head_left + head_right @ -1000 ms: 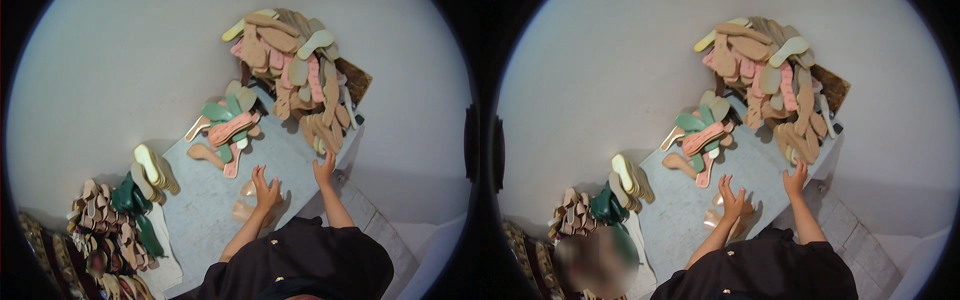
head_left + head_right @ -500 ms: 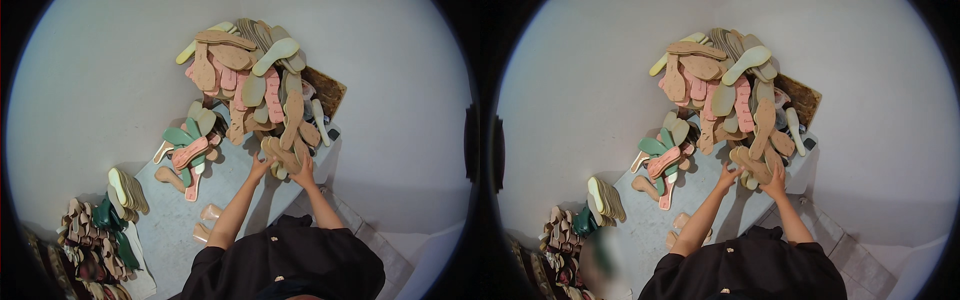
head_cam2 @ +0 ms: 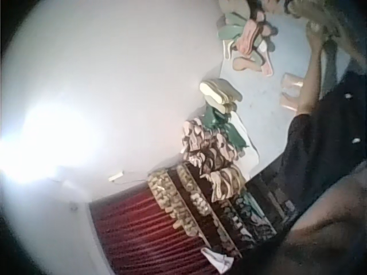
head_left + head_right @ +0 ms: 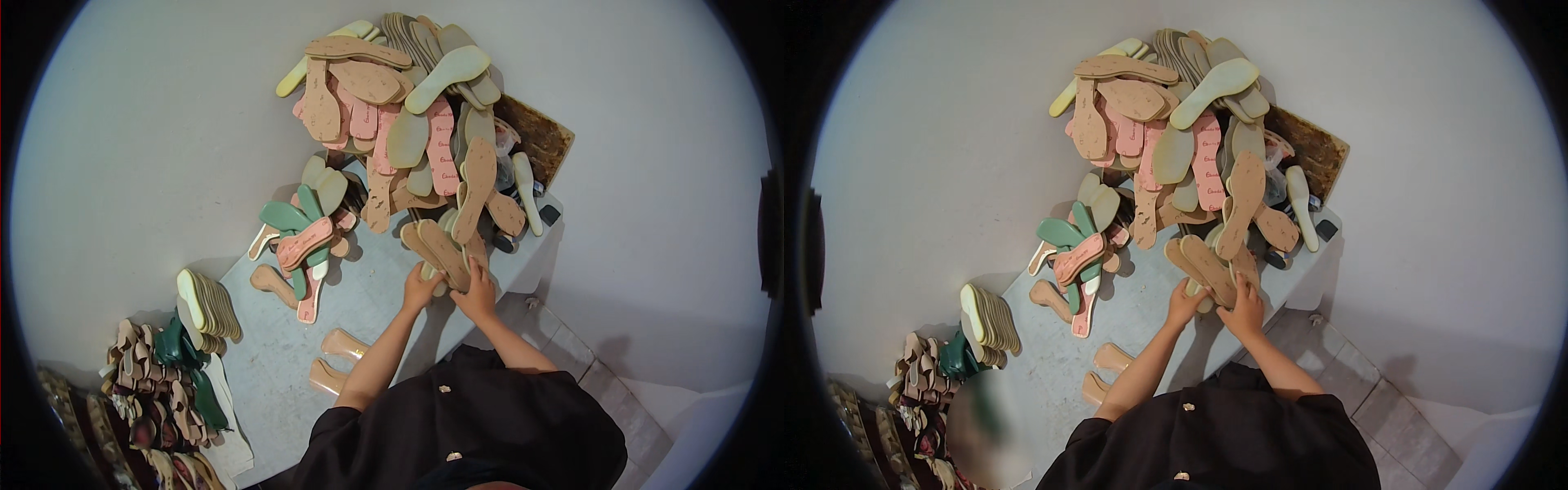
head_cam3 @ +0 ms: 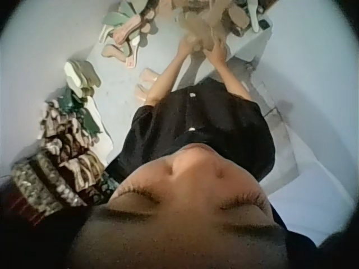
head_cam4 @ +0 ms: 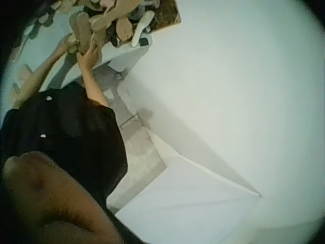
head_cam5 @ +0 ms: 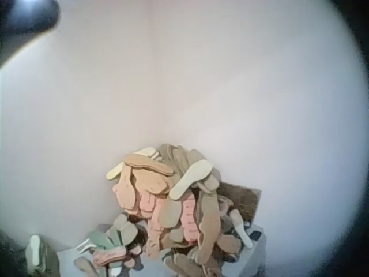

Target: Sorting and stacking various colored shoe soles and insoles on a workbench.

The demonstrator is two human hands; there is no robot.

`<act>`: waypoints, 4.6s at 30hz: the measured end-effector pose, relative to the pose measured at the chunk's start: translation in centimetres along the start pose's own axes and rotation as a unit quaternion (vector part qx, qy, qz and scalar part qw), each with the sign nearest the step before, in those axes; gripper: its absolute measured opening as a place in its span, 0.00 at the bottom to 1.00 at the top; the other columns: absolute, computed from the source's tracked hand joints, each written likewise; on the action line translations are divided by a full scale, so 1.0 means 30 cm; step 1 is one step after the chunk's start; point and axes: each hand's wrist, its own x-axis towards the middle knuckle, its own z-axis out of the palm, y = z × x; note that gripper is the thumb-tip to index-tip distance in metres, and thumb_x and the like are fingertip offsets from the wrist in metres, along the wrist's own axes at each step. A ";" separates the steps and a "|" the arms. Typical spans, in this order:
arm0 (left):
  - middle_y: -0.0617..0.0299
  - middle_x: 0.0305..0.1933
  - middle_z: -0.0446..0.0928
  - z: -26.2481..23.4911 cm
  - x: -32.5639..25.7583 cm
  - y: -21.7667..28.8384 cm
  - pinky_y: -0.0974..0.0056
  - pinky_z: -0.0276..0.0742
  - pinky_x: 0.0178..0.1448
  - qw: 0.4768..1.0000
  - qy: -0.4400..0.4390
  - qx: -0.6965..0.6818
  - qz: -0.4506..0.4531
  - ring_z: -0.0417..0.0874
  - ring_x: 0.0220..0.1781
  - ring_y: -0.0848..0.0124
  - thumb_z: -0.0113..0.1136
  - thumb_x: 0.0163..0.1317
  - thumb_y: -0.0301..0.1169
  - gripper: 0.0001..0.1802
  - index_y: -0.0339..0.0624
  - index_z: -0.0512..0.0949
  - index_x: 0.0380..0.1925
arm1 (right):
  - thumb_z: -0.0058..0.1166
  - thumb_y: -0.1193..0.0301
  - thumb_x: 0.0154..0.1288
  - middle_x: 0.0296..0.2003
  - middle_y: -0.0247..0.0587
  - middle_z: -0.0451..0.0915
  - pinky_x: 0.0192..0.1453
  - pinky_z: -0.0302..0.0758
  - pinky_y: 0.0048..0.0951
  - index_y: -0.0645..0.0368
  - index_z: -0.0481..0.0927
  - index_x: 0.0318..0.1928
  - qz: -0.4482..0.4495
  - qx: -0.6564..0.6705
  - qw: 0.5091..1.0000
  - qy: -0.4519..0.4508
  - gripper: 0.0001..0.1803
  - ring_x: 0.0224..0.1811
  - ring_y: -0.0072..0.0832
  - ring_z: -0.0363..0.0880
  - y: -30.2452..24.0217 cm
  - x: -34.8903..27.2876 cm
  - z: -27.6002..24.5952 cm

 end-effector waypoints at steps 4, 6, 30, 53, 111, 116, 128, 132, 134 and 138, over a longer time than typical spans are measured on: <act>0.59 0.39 0.78 -0.172 -0.034 0.019 0.69 0.74 0.42 0.992 0.074 0.101 0.023 0.79 0.38 0.74 0.64 0.51 0.29 0.21 0.34 0.72 0.45 | 0.60 0.63 0.45 0.57 0.54 0.63 0.60 0.58 0.53 0.47 0.54 0.65 -0.024 0.004 0.998 -0.049 0.45 0.59 0.48 0.63 -0.060 -0.014 0.084; 0.59 0.38 0.78 -0.234 -0.081 0.073 0.70 0.73 0.41 0.992 0.108 0.059 -0.012 0.78 0.38 0.74 0.63 0.51 0.28 0.21 0.34 0.72 0.45 | 0.59 0.64 0.45 0.56 0.50 0.65 0.59 0.60 0.49 0.51 0.54 0.65 -0.055 0.032 0.996 -0.054 0.44 0.58 0.47 0.66 -0.091 -0.024 0.141; 0.52 0.55 0.72 -0.494 -0.379 0.142 0.65 0.65 0.60 0.978 0.110 0.165 0.064 0.72 0.57 0.66 0.64 0.52 0.26 0.30 0.35 0.68 0.56 | 0.60 0.73 0.48 0.53 0.52 0.65 0.58 0.63 0.37 0.63 0.58 0.59 0.048 0.301 0.941 0.145 0.37 0.54 0.41 0.66 0.083 0.066 0.096; 0.56 0.44 0.76 -0.545 -0.457 0.107 0.68 0.71 0.48 0.978 0.205 0.021 0.003 0.78 0.40 0.71 0.46 0.67 0.42 0.23 0.34 0.70 0.53 | 0.47 0.75 0.56 0.44 0.41 0.77 0.56 0.62 0.38 0.53 0.74 0.51 -0.204 0.097 0.974 0.008 0.20 0.49 0.37 0.73 -0.175 0.005 0.107; 0.37 0.37 0.75 -1.025 -1.180 -0.068 0.52 0.70 0.45 0.837 0.486 0.205 -0.148 0.77 0.41 0.45 0.45 0.63 0.39 0.19 0.31 0.66 0.43 | 0.50 0.71 0.65 0.35 0.38 0.78 0.38 0.71 0.18 0.62 0.68 0.47 -0.009 0.506 0.777 -0.373 0.13 0.35 0.19 0.75 -0.967 -0.326 0.623; 0.42 0.41 0.76 -1.171 -1.326 -0.130 0.52 0.69 0.50 0.845 0.386 0.314 -0.195 0.75 0.46 0.47 0.43 0.64 0.43 0.21 0.36 0.72 0.44 | 0.50 0.71 0.65 0.34 0.39 0.78 0.38 0.71 0.19 0.61 0.67 0.48 0.032 0.453 0.801 -0.390 0.14 0.35 0.19 0.75 -1.034 -0.434 0.765; 0.43 0.47 0.74 -1.283 -1.273 -0.122 0.57 0.68 0.55 0.889 0.357 0.235 -0.162 0.73 0.51 0.51 0.44 0.63 0.48 0.26 0.37 0.73 0.49 | 0.50 0.68 0.61 0.36 0.44 0.78 0.44 0.72 0.29 0.60 0.71 0.48 -0.115 0.246 0.878 -0.394 0.16 0.38 0.30 0.76 -1.143 -0.570 1.222; 0.40 0.45 0.72 -1.276 -1.253 -0.115 0.56 0.68 0.54 0.889 0.332 0.258 -0.181 0.73 0.49 0.49 0.49 0.60 0.47 0.27 0.36 0.71 0.51 | 0.54 0.64 0.56 0.40 0.48 0.75 0.48 0.70 0.32 0.59 0.68 0.53 -0.173 0.101 0.918 -0.341 0.24 0.42 0.35 0.75 -1.158 -0.577 1.237; 0.40 0.43 0.72 -1.262 -1.251 -0.076 0.58 0.67 0.54 0.892 0.314 0.260 -0.196 0.73 0.48 0.50 0.50 0.60 0.45 0.27 0.34 0.71 0.51 | 0.56 0.62 0.54 0.41 0.50 0.75 0.50 0.69 0.34 0.59 0.66 0.54 -0.146 0.028 0.942 -0.302 0.28 0.44 0.37 0.74 -1.159 -0.591 1.196; 0.38 0.48 0.68 -1.204 -1.225 -0.083 0.56 0.67 0.56 0.872 0.316 0.291 -0.236 0.69 0.52 0.49 0.58 0.51 0.49 0.40 0.29 0.64 0.56 | 0.58 0.59 0.48 0.41 0.50 0.75 0.54 0.66 0.37 0.61 0.64 0.56 -0.114 0.029 0.950 -0.290 0.35 0.45 0.40 0.74 -0.981 -0.602 1.204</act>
